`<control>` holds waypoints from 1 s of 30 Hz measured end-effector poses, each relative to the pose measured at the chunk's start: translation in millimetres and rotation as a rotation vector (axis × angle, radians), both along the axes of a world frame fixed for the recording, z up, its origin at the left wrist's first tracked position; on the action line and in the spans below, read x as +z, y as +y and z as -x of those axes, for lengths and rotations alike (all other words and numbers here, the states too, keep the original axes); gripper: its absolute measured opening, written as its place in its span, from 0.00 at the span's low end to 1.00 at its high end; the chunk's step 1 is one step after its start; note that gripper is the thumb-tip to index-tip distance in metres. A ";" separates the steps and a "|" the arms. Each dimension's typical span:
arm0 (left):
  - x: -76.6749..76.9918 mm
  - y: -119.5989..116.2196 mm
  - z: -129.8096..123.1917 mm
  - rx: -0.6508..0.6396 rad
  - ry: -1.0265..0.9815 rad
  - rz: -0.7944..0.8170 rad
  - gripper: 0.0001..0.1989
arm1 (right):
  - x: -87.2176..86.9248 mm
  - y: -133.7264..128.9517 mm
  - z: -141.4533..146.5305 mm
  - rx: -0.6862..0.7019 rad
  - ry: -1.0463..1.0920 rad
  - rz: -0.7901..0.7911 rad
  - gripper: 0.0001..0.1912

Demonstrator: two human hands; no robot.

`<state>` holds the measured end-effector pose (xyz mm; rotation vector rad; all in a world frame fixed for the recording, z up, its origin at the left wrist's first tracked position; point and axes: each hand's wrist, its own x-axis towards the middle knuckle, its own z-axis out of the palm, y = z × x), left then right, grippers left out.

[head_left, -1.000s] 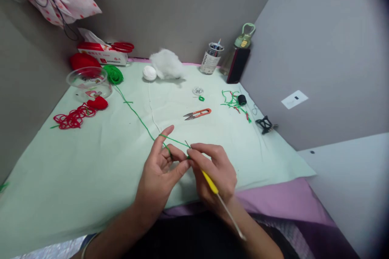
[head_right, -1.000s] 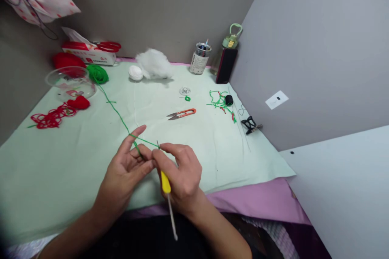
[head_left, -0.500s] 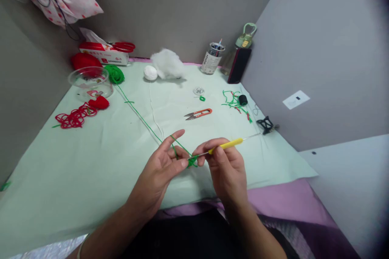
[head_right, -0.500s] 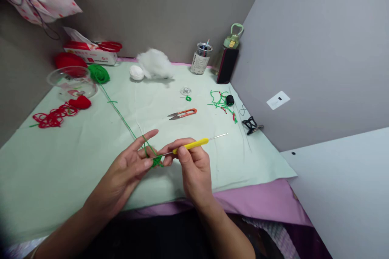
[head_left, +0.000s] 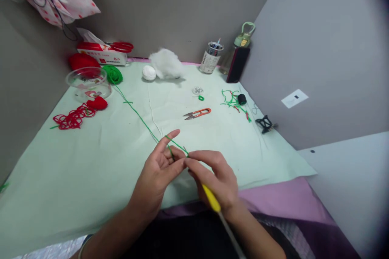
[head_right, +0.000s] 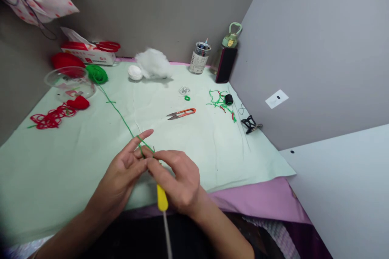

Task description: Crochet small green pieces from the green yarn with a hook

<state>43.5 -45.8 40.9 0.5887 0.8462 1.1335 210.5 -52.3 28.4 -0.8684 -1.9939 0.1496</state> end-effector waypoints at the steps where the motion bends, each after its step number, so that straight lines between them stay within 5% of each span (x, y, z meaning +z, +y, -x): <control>1: 1.1 0.7 0.1 -0.024 -0.063 0.052 0.35 | -1.4 -0.2 0.3 -0.033 -0.006 -0.021 0.24; 5: 3.5 4.5 3.0 -0.076 -0.197 0.176 0.32 | -3.0 0.0 2.0 0.004 0.336 0.136 0.18; 9: 1.2 3.3 1.9 -0.028 -0.103 0.083 0.25 | 1.3 4.9 7.4 0.103 0.671 0.367 0.13; 15: -4.6 -1.2 -4.7 -0.044 0.013 -0.042 0.20 | 3.0 7.6 12.7 0.081 0.573 0.345 0.13; 21: -2.3 2.8 -5.5 -0.014 -0.096 0.068 0.26 | -5.7 1.7 8.7 -0.024 0.235 0.088 0.24; 30: 1.1 5.7 -2.9 -0.037 -0.110 0.111 0.28 | 2.1 9.4 5.0 0.086 0.635 0.394 0.12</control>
